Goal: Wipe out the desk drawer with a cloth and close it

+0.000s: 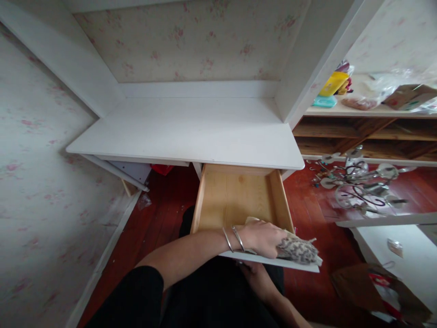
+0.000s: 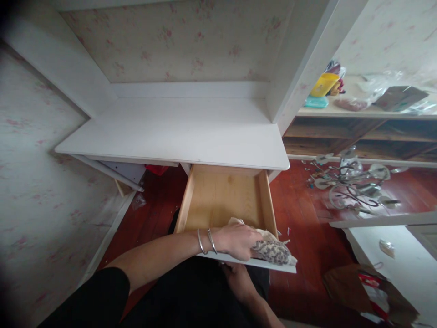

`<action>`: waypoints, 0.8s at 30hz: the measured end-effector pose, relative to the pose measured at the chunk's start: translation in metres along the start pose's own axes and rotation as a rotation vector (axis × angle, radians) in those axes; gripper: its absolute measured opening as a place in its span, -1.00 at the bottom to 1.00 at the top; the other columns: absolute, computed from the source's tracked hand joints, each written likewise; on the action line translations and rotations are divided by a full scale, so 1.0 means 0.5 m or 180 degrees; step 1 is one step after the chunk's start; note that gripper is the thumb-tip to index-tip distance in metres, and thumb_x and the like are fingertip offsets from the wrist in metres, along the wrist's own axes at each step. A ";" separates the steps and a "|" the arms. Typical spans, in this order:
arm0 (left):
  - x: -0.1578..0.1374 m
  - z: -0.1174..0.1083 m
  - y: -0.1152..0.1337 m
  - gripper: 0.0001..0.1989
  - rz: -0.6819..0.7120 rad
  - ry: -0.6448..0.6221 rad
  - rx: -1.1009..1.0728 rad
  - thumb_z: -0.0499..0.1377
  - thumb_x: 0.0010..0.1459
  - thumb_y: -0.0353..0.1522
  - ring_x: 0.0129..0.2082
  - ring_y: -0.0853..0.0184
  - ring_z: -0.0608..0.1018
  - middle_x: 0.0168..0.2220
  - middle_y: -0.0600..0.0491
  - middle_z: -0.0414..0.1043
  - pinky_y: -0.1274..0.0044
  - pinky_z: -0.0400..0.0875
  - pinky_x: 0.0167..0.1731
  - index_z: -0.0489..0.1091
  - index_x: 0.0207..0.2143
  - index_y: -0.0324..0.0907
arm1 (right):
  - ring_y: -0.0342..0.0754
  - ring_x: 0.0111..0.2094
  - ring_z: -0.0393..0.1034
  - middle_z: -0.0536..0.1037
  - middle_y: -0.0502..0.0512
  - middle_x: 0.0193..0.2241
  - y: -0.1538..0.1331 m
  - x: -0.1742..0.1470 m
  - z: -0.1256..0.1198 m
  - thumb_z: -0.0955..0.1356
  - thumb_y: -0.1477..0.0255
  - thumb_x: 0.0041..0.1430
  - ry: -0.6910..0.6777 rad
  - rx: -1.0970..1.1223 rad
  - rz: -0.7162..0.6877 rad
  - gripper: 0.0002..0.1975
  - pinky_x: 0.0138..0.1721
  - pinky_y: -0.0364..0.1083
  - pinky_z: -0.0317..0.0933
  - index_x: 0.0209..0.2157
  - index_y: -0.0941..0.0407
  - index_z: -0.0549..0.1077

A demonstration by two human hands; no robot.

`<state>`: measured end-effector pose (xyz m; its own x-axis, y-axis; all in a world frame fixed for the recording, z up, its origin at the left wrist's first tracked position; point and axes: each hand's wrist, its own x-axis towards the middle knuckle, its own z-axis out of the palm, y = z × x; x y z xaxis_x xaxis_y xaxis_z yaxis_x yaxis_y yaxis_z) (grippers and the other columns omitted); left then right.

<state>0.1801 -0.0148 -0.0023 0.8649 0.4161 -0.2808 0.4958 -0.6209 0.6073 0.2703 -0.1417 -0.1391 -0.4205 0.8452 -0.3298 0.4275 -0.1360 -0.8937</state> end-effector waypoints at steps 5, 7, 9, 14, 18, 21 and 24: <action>0.017 -0.057 0.028 -0.60 0.0455 0.0951 0.0382 0.02 0.17 -0.32 -0.01 0.22 0.48 0.05 -0.06 0.39 0.40 0.42 -0.11 0.24 0.07 -0.22 | 0.14 0.06 0.36 0.53 0.06 -0.01 -0.013 -0.009 -0.013 0.23 0.32 0.24 -0.0048 -0.0369 -0.0079 -0.67 0.17 0.16 0.10 -0.04 -0.02 0.53; 0.030 -0.052 0.032 -0.63 0.0930 0.1308 0.0877 -0.06 0.24 -0.39 0.13 0.23 0.36 0.17 -0.10 0.27 0.40 0.31 0.06 0.25 0.08 -0.24 | 0.13 0.08 0.34 0.52 0.05 0.01 -0.016 -0.011 -0.014 0.23 0.32 0.25 -0.0072 -0.0382 -0.0067 -0.65 0.17 0.14 0.10 -0.01 -0.03 0.51; 0.045 -0.030 0.022 -0.60 0.1358 0.1364 0.1417 -0.14 0.28 -0.43 0.21 0.20 0.27 0.23 -0.06 0.20 0.34 0.23 0.13 0.27 0.11 -0.17 | 0.11 0.10 0.32 0.50 0.03 0.04 -0.019 -0.011 -0.014 0.22 0.32 0.26 -0.0081 -0.0395 -0.0064 -0.64 0.19 0.13 0.08 0.02 -0.04 0.49; 0.095 0.037 -0.052 -0.51 0.1612 0.0873 0.2081 -0.20 0.32 -0.44 0.18 0.19 0.31 0.24 0.11 0.19 0.24 0.28 0.05 0.25 0.15 0.13 | 0.09 0.12 0.30 0.48 -0.01 0.05 -0.018 -0.016 -0.011 0.21 0.33 0.28 -0.0063 -0.0483 -0.0028 -0.65 0.19 0.08 0.08 0.04 -0.08 0.47; 0.144 0.027 -0.119 -0.54 0.1668 0.0916 0.2253 -0.17 0.32 -0.44 0.18 0.19 0.31 0.23 0.16 0.22 0.20 0.24 0.07 0.32 0.09 0.18 | 0.07 0.08 0.35 0.52 0.01 0.01 -0.012 -0.020 -0.009 0.20 0.32 0.29 -0.0066 -0.0447 0.0077 -0.65 0.14 0.03 0.14 0.03 -0.08 0.47; 0.184 -0.019 -0.167 -0.56 0.1324 0.1080 0.2280 -0.17 0.34 -0.42 0.16 0.20 0.33 0.21 0.17 0.26 0.21 0.23 0.06 0.35 0.06 0.17 | 0.07 0.07 0.35 0.52 0.04 0.01 -0.013 -0.020 -0.009 0.20 0.30 0.30 -0.0102 -0.0473 0.0175 -0.65 0.13 0.02 0.14 0.03 -0.05 0.48; 0.220 -0.071 -0.207 -0.61 0.0706 0.1277 0.2217 -0.13 0.34 -0.38 0.13 0.20 0.34 0.20 0.10 0.27 0.29 0.25 0.02 0.37 0.05 0.09 | 0.07 0.08 0.34 0.52 0.07 0.01 -0.019 -0.019 -0.011 0.19 0.28 0.30 -0.0149 -0.0544 0.0248 -0.63 0.12 0.01 0.14 0.03 -0.01 0.48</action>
<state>0.2212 0.1191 -0.0696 0.9200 0.3589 0.1574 0.3661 -0.9304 -0.0184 0.2746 -0.1456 -0.1259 -0.4159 0.8100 -0.4134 0.5882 -0.1071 -0.8016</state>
